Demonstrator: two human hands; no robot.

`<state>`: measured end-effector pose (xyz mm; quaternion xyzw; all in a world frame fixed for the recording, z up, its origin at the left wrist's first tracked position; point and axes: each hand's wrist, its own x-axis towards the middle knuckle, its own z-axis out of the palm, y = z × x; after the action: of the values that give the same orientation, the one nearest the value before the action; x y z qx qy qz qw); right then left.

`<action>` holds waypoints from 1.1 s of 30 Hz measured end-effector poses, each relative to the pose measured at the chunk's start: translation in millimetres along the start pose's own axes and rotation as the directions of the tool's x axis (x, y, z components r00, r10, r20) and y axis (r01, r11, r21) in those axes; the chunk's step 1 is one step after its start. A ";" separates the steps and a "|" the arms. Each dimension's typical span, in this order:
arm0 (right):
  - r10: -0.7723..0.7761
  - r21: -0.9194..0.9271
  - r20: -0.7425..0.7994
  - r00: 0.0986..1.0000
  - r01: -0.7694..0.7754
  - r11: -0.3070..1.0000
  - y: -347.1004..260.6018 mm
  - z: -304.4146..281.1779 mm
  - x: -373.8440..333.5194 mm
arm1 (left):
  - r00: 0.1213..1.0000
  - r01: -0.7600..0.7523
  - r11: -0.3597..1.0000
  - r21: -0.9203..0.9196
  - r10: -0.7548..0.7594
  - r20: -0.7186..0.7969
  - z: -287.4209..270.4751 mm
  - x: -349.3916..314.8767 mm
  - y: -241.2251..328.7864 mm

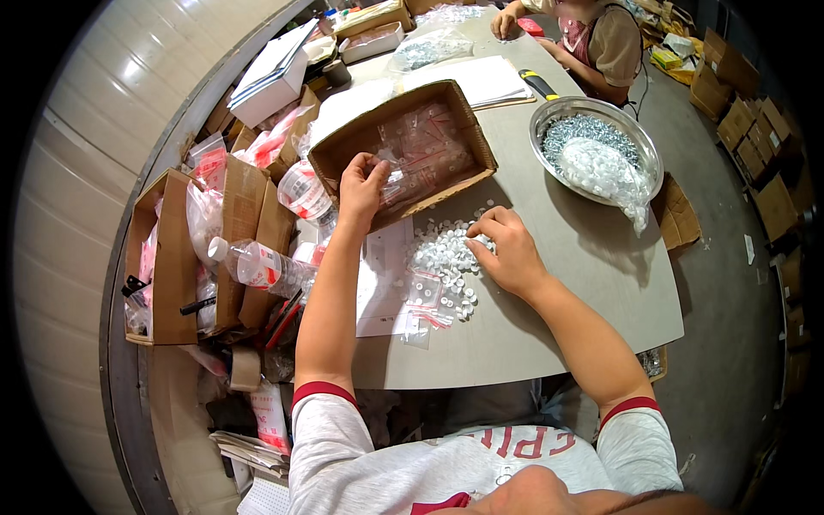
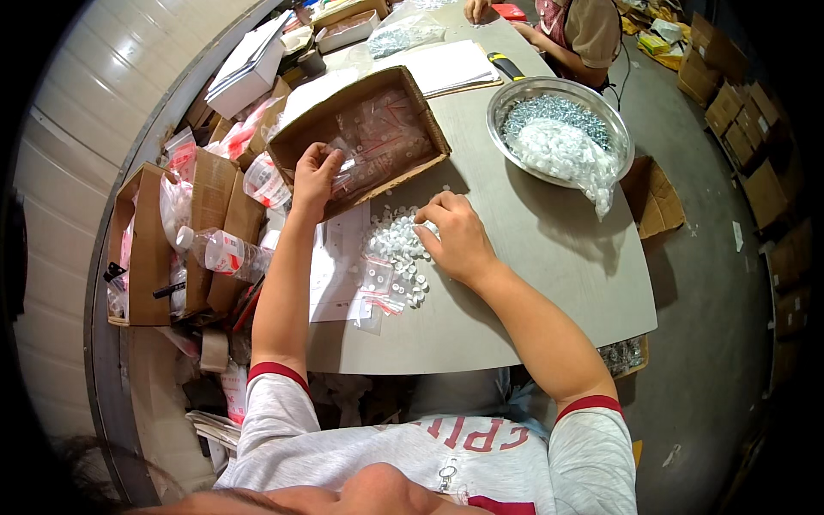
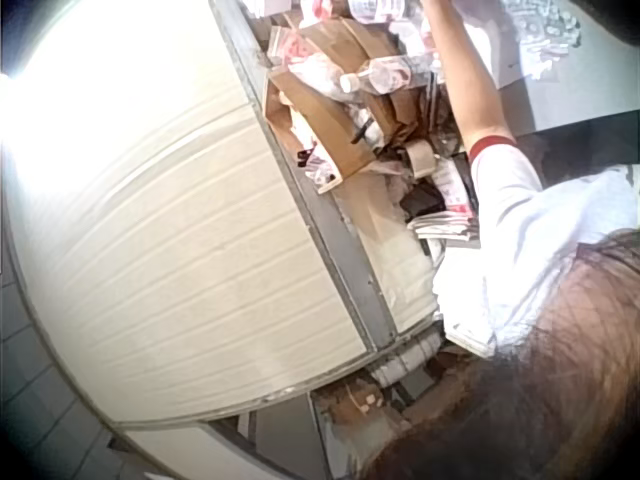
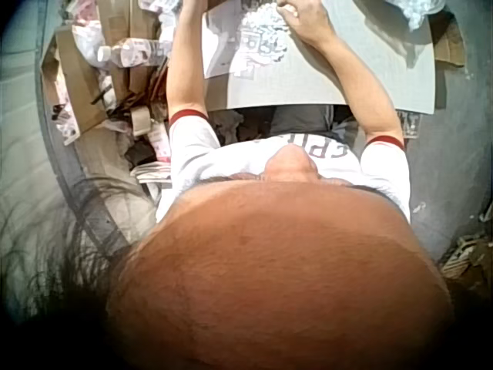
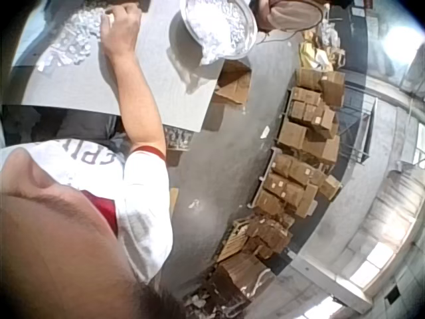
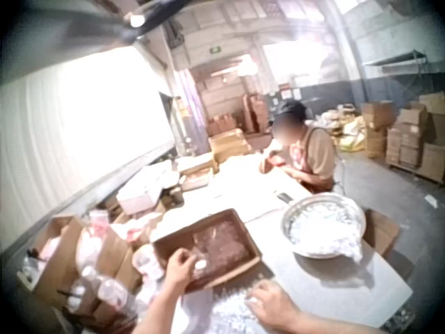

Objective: The person sorts and packages small white components by hand into clear plastic bags, placing filled bags into a cardboard box.

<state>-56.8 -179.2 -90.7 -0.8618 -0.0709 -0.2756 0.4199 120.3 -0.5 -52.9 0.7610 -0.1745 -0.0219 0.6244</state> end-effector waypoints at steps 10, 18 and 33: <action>-0.019 0.010 -0.018 1.000 0.020 1.000 -2.4 0.7 0.9 | 0.997 -0.072 0.997 0.030 0.072 -0.005 0.4 -9.2 7.4; 0.264 0.624 0.284 0.922 -0.386 0.679 -6.1 2.2 5.4 | 0.982 0.078 0.955 -0.286 -0.025 0.186 43.0 -100.3 32.0; 0.308 0.651 0.144 0.941 -0.324 0.687 -15.9 5.6 -2.3 | 0.983 0.109 0.904 -0.413 -0.035 0.182 53.9 -128.0 24.1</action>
<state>-62.0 -164.5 -83.8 -0.6571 -0.0199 -0.1455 0.7394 -19.1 -17.7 -65.2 0.6097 -0.1902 -0.1471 0.7553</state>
